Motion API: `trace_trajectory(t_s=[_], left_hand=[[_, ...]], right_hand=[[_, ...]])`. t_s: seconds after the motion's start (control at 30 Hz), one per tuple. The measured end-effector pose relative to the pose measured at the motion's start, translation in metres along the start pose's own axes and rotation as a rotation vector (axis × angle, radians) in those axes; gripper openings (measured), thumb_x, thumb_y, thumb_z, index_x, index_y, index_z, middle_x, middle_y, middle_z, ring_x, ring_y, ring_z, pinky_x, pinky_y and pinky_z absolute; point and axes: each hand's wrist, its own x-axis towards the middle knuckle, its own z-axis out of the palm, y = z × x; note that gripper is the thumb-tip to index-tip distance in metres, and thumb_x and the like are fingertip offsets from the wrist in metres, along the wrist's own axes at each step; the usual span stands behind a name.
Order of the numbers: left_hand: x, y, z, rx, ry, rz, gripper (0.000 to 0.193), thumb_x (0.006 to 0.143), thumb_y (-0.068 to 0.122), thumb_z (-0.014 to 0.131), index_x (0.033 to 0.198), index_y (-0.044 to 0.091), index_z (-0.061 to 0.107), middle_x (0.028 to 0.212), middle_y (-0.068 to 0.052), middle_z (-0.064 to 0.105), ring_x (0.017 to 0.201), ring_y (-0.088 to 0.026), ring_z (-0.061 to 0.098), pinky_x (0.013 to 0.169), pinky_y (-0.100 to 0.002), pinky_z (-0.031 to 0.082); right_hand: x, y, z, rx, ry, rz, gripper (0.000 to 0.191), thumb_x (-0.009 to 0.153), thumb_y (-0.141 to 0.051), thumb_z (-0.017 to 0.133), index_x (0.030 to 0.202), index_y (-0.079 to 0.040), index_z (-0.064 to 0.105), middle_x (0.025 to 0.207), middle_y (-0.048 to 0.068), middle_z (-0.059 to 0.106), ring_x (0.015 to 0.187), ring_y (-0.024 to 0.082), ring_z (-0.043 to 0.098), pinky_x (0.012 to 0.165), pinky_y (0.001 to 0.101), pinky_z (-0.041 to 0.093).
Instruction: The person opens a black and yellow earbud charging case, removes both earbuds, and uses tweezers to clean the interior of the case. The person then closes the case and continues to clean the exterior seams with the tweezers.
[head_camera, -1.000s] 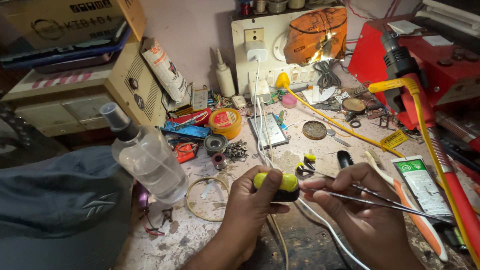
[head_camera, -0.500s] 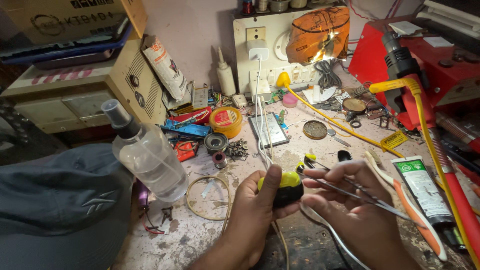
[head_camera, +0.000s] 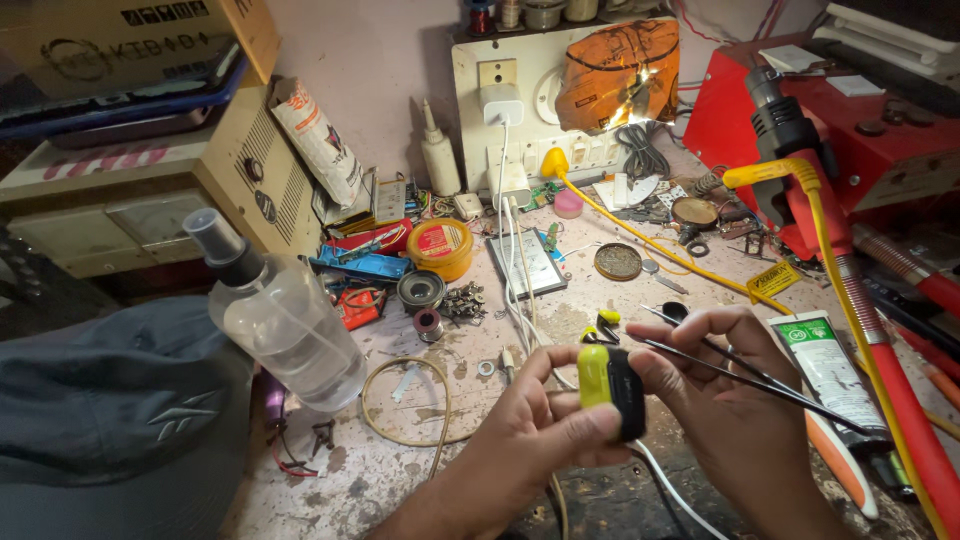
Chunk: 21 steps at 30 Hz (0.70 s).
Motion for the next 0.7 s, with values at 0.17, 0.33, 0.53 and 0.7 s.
trace_trajectory(t_s=[0.17, 0.33, 0.53, 0.7], left_hand=[[-0.001, -0.001, 0.009, -0.008, 0.034, 0.108, 0.086, 0.086, 0.006, 0.076, 0.158, 0.013, 0.03, 0.126, -0.014, 0.067, 0.112, -0.017, 0.069, 0.095, -0.032, 0.058], [0.005, 0.002, -0.002, -0.028, 0.234, 0.176, 0.076, 0.083, 0.006, 0.079, 0.148, 0.013, 0.039, 0.114, -0.015, 0.069, 0.105, -0.019, 0.07, 0.093, -0.033, 0.059], [0.01, 0.002, -0.003, -0.341, 0.231, 0.199, 0.052, 0.091, 0.031, 0.067, 0.131, 0.008, 0.044, 0.115, -0.015, 0.068, 0.102, -0.023, 0.071, 0.091, -0.038, 0.06], [0.005, 0.0, 0.0, -0.153, 0.187, 0.253, 0.05, 0.094, 0.026, 0.069, 0.133, 0.009, 0.043, 0.124, -0.012, 0.067, 0.112, -0.019, 0.067, 0.098, -0.034, 0.056]], right_hand=[[-0.004, -0.001, 0.001, -0.062, 0.024, 0.016, 0.027, 0.085, 0.007, 0.07, 0.101, -0.002, 0.051, 0.108, 0.021, 0.076, 0.112, 0.024, 0.074, 0.093, 0.0348, 0.062], [-0.018, -0.001, 0.001, -0.084, -0.065, -0.099, 0.026, 0.086, 0.007, 0.07, 0.101, -0.003, 0.051, 0.104, 0.022, 0.078, 0.106, 0.027, 0.077, 0.093, 0.0356, 0.065], [-0.027, 0.007, 0.001, -0.145, -0.088, -0.204, 0.028, 0.085, 0.007, 0.072, 0.099, -0.003, 0.05, 0.098, 0.015, 0.071, 0.109, 0.028, 0.079, 0.092, 0.037, 0.067], [-0.029, 0.008, -0.002, -0.124, -0.063, -0.26, 0.028, 0.086, 0.008, 0.07, 0.102, -0.003, 0.049, 0.098, 0.014, 0.069, 0.109, 0.028, 0.078, 0.093, 0.0367, 0.066]])
